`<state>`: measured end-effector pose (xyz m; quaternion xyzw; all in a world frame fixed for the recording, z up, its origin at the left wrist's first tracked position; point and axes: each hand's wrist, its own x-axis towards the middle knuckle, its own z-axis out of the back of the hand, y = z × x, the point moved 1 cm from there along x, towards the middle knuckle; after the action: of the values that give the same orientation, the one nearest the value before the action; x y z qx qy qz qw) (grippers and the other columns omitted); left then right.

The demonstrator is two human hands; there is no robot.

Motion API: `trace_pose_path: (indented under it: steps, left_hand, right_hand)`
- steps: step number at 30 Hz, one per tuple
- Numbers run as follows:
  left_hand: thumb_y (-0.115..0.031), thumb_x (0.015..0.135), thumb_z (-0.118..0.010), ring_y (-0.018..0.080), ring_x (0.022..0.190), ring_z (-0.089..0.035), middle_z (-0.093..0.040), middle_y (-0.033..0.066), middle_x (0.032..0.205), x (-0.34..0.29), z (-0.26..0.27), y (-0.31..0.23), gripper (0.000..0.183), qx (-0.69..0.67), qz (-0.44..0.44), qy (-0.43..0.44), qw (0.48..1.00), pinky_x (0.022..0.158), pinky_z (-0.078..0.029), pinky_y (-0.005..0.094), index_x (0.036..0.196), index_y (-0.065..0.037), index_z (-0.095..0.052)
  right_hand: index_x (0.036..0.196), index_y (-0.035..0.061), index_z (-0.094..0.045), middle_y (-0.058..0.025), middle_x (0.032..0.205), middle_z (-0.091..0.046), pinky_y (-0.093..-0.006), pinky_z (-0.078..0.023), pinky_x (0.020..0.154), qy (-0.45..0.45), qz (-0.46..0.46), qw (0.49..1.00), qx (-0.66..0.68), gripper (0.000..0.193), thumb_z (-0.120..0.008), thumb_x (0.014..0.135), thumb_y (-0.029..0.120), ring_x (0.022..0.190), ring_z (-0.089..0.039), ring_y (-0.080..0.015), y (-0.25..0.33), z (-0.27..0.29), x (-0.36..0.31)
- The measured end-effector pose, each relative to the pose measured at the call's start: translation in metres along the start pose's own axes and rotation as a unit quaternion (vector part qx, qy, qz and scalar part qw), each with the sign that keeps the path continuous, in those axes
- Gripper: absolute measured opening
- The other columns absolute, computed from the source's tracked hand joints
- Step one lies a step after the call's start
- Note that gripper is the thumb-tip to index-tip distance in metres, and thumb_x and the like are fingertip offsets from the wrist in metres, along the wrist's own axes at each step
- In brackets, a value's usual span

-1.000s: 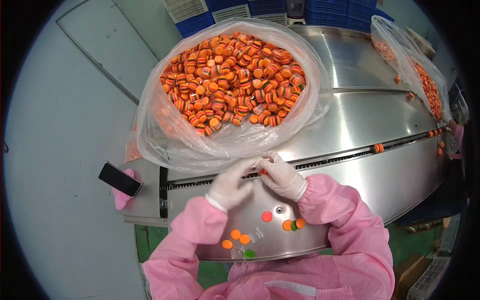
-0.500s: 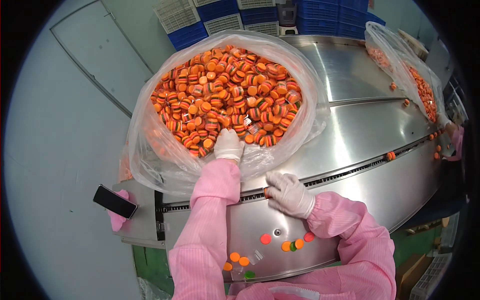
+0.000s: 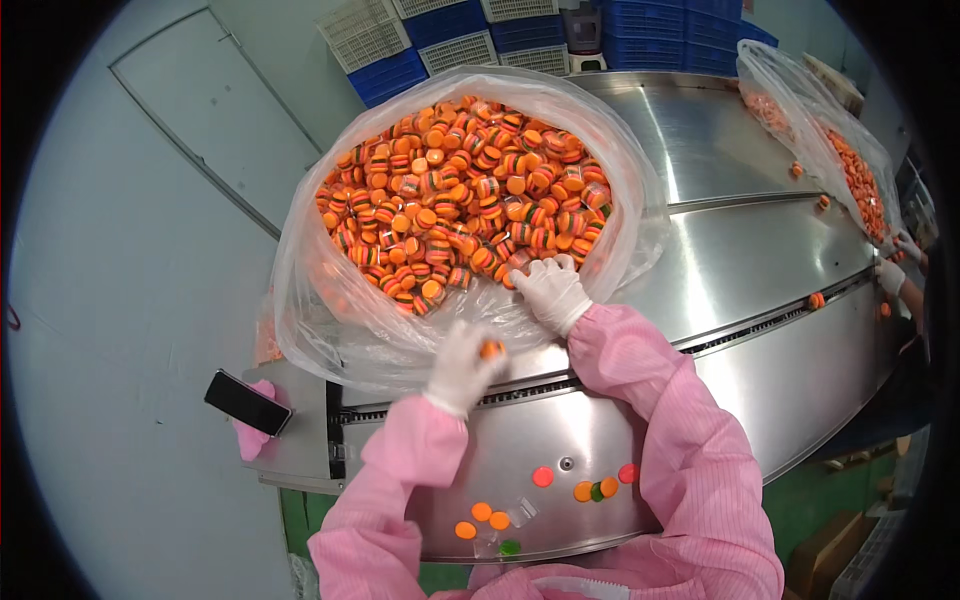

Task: The person picks orange and green round candy pieces from a large plastic bag and places them onto a moving conveyor belt. They repeatedly pick up pieces and arrange them in a line on the belt, occasionally adjusting their position.

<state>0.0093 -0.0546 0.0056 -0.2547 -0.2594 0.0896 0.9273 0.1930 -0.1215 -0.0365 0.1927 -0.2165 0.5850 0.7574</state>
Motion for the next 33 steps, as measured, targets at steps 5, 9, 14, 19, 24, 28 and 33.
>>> trace_pose_path:
  steps: [5, 9, 14, 19, 24, 28, 33]
  left_hand:
    - [-0.012, 0.067, -0.068, 0.0296, 0.084, -0.052, -0.054, 0.0104, 0.088, -0.053, -0.011, 0.005, 0.019, 0.121, -0.101, 0.098, 0.983, 0.074, -0.044, 0.0372, 0.079, -0.007, -0.053]
    - [-0.011, 0.064, -0.067, 0.0295, 0.088, -0.052, -0.054, 0.0109, 0.088, -0.043, 0.008, -0.01, 0.017, 0.116, -0.097, 0.165, 0.975, 0.074, -0.045, 0.0379, 0.076, -0.007, -0.056]
    - [-0.016, 0.071, -0.065, 0.0322, 0.078, -0.055, -0.053, 0.0144, 0.089, 0.018, -0.007, 0.035, 0.016, 0.145, -0.088, 0.026, 0.985, 0.069, -0.046, 0.0404, 0.08, -0.006, -0.056]
    - [-0.019, 0.072, -0.065, 0.0361, 0.083, -0.056, -0.052, 0.0188, 0.091, 0.058, -0.023, 0.044, 0.027, 0.239, 0.233, 0.101, 0.937, 0.073, -0.047, 0.0433, 0.09, -0.006, -0.05]
    - [-0.007, 0.067, -0.059, 0.0348, 0.082, -0.055, -0.05, 0.0182, 0.089, 0.045, -0.03, 0.042, 0.017, 0.18, 0.089, 0.031, 0.979, 0.071, -0.046, 0.0429, 0.083, -0.004, -0.052]
    - [0.0, 0.063, -0.06, 0.0313, 0.083, -0.052, -0.049, 0.014, 0.087, 0.009, -0.008, 0.007, 0.021, 0.067, -0.07, -0.002, 0.995, 0.074, -0.044, 0.0377, 0.082, -0.006, -0.053]
    - [0.0, 0.064, -0.062, 0.0313, 0.089, -0.053, -0.053, 0.0124, 0.089, -0.054, -0.009, 0.009, 0.022, 0.067, -0.158, 0.136, 0.976, 0.077, -0.044, 0.0374, 0.084, -0.006, -0.056]
  right_hand:
    - [0.088, 0.0112, -0.056, -0.0123, 0.076, -0.053, -0.0375, -0.043, 0.071, -0.024, -0.048, 0.939, 0.34, 0.013, -0.051, 0.076, 0.008, 0.072, -0.055, -0.0303, 0.008, 0.036, -0.021]
    - [0.082, 0.0067, -0.056, -0.0123, 0.076, -0.051, -0.0358, -0.045, 0.069, 0.155, -0.012, 0.888, 0.434, 0.009, -0.055, 0.073, 0.005, 0.069, -0.054, -0.0276, 0.0, 0.072, -0.069]
    - [0.076, 0.0053, -0.059, -0.0143, 0.08, -0.05, -0.0371, -0.046, 0.067, 0.16, -0.122, 0.875, 0.441, 0.005, -0.056, 0.073, 0.006, 0.073, -0.055, -0.0284, -0.008, 0.069, -0.118]
    - [0.084, 0.0077, -0.06, -0.013, 0.084, -0.052, -0.039, -0.044, 0.068, 0.048, -0.016, 0.968, 0.245, 0.017, -0.06, 0.068, 0.003, 0.077, -0.054, -0.0324, -0.003, 0.09, -0.073]
    - [0.097, 0.0054, -0.056, -0.0147, 0.091, -0.055, -0.0394, -0.048, 0.073, 0.104, -0.056, 0.987, 0.107, 0.02, -0.05, 0.08, 0.014, 0.089, -0.055, -0.0327, -0.009, 0.051, -0.003]
    - [0.096, 0.006, -0.056, -0.0168, 0.095, -0.056, -0.0408, -0.049, 0.076, 0.195, -0.207, 0.953, 0.101, 0.02, -0.045, 0.083, 0.016, 0.091, -0.057, -0.0333, -0.007, -0.003, 0.003]
    - [0.108, 0.0103, -0.055, -0.0178, 0.094, -0.053, -0.0389, -0.047, 0.074, 0.127, -0.105, 0.967, 0.193, 0.027, -0.047, 0.082, 0.011, 0.086, -0.057, -0.0346, -0.008, 0.024, 0.004]
